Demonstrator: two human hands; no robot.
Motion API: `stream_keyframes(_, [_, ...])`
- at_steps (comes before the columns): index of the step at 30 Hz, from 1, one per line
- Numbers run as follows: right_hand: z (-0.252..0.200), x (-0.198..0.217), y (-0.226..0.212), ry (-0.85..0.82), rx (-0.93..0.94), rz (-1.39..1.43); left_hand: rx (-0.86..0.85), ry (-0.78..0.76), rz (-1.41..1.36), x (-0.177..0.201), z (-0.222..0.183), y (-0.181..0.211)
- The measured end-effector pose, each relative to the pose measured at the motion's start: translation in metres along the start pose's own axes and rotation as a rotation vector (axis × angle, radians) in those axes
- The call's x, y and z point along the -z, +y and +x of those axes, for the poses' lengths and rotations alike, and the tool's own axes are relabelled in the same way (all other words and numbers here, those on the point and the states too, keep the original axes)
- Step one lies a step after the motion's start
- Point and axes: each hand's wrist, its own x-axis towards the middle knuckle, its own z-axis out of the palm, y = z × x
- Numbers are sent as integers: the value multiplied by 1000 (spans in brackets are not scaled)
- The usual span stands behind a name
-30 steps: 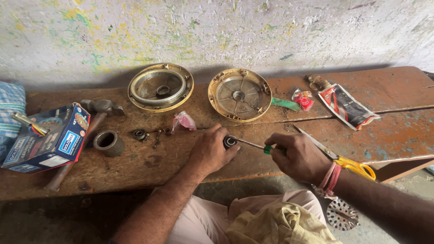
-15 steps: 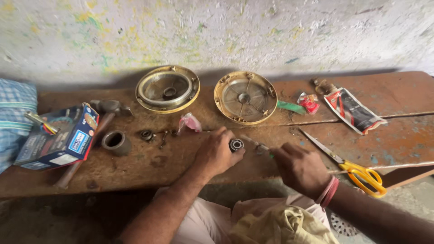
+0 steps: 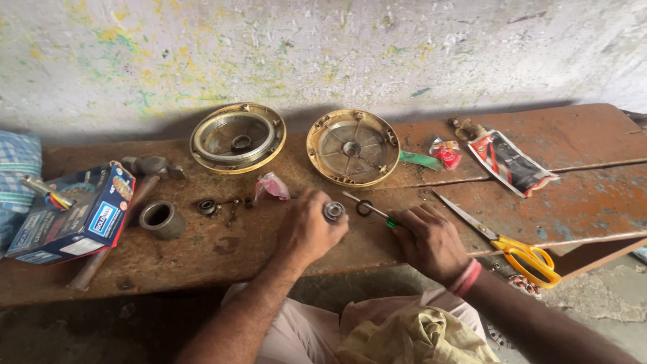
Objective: The person cleans a ceiling fan housing with a cloth, then uses a screwdriver to adjust internal components. They apply grease to a bearing and install it into the fan assembly.
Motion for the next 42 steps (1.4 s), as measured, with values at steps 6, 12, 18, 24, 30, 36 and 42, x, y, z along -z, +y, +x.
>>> stream_keyframes(6, [10, -7, 2, 128, 41, 136, -108, 252, -21, 1, 1, -8])
stream_keyframes(12, [15, -9, 6, -28, 48, 18, -58, 228, -17, 2, -1, -7])
stream_keyframes(18, [2, 2, 18, -105, 37, -53, 100, 66, 45, 3, 1, -6])
stream_keyframes(24, [2, 4, 15, -141, -29, -142, 66, 93, 68, 5, 1, -3])
stream_keyframes(30, [6, 4, 4, -137, -54, -163, 90, 81, 59, 3, 0, -2])
stream_keyframes(36, [6, 4, 15, -37, -28, -223, -6, 137, 26, 5, 0, -3])
stream_keyframes(42, [52, 44, 135, -64, -468, -402, 96, 35, 178, 3, 0, 0])
